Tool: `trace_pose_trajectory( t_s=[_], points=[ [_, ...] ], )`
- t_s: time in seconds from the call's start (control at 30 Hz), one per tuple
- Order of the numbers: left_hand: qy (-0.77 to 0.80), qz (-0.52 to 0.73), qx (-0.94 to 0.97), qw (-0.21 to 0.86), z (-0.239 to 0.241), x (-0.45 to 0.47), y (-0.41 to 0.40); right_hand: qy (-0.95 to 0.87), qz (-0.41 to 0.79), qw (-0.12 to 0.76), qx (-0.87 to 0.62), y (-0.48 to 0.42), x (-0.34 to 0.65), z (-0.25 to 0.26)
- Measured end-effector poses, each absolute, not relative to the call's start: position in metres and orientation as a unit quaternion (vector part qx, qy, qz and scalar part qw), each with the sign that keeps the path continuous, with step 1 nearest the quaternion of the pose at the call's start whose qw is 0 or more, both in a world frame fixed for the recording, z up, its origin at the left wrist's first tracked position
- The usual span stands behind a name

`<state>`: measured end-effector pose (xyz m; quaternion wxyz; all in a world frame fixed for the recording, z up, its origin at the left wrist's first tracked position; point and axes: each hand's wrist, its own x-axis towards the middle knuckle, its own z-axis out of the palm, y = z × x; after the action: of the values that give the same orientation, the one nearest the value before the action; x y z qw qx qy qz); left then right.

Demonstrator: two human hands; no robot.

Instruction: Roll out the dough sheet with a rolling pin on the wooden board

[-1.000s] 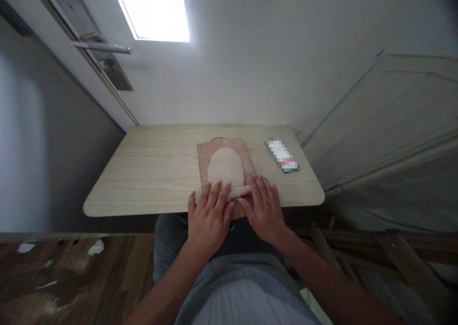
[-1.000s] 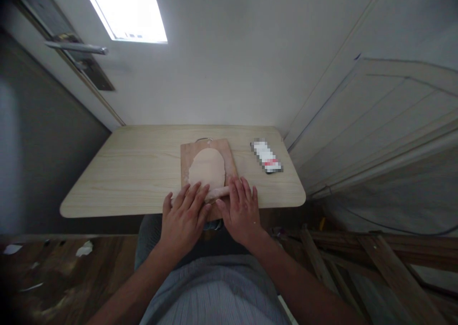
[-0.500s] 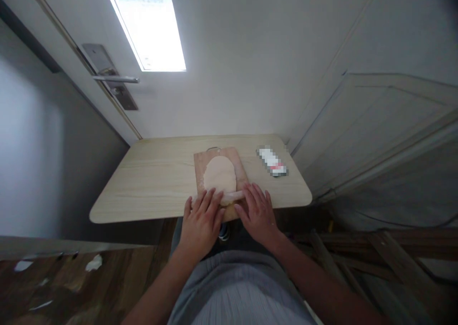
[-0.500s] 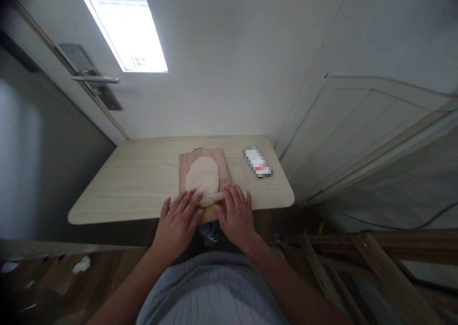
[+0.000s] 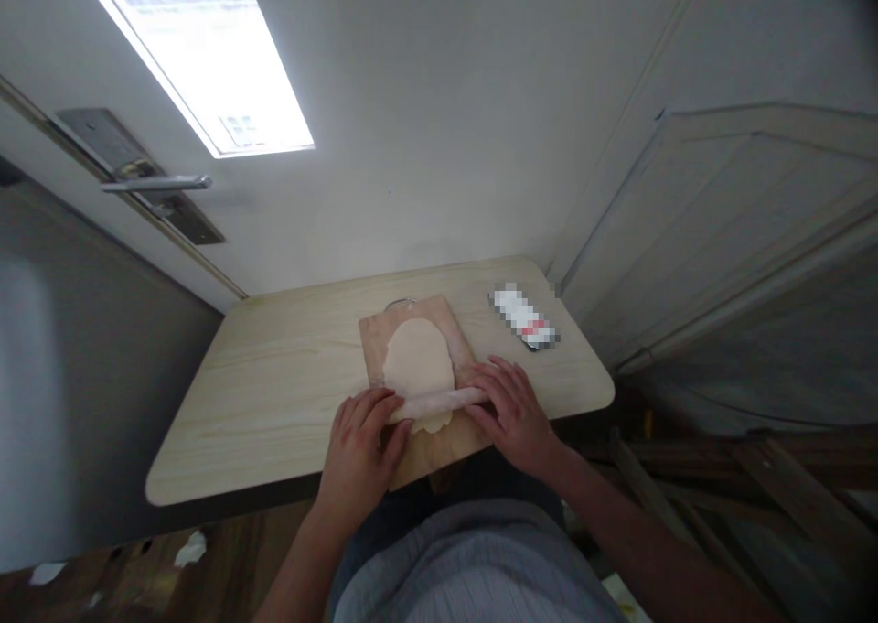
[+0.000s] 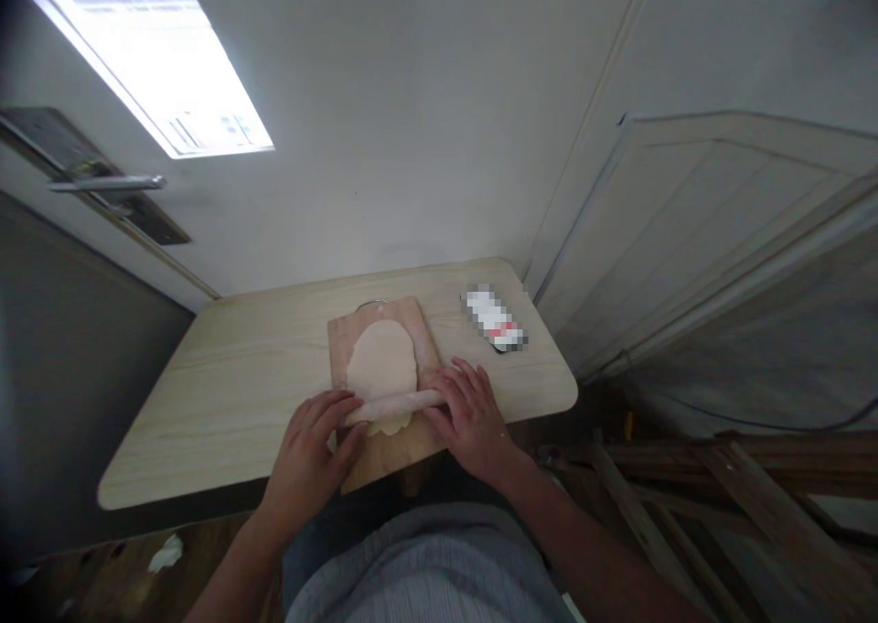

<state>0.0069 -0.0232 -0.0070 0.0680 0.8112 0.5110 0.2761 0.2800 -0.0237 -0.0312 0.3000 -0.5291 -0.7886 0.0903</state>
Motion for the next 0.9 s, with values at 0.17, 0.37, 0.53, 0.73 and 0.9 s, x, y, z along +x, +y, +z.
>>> trace_pose_trajectory(
  t_s=[0.17, 0.37, 0.53, 0.73, 0.9],
  points=[
    [0.525, 0.327, 0.781, 0.088, -0.018, 0.019, -0.021, -0.792, 0.101, 0.291, -0.527, -0.016, 0.292, -0.031],
    [0.548, 0.374, 0.739, 0.121, -0.031, 0.024, -0.027, -0.790, 0.105, 0.284, -0.533, -0.007, 0.293, -0.026],
    [0.536, 0.396, 0.734, 0.132, -0.029, 0.026, -0.029, -0.778, 0.140, 0.320, -0.522, -0.002, 0.296, -0.029],
    [0.528, 0.427, 0.717, 0.159, -0.031, 0.024, -0.029, -0.766, 0.161, 0.339, -0.523, -0.007, 0.294, -0.032],
    [0.530, 0.428, 0.708, 0.186, -0.031, 0.019, -0.025, -0.767, 0.149, 0.340, -0.523, -0.013, 0.290, -0.033]
  ],
)
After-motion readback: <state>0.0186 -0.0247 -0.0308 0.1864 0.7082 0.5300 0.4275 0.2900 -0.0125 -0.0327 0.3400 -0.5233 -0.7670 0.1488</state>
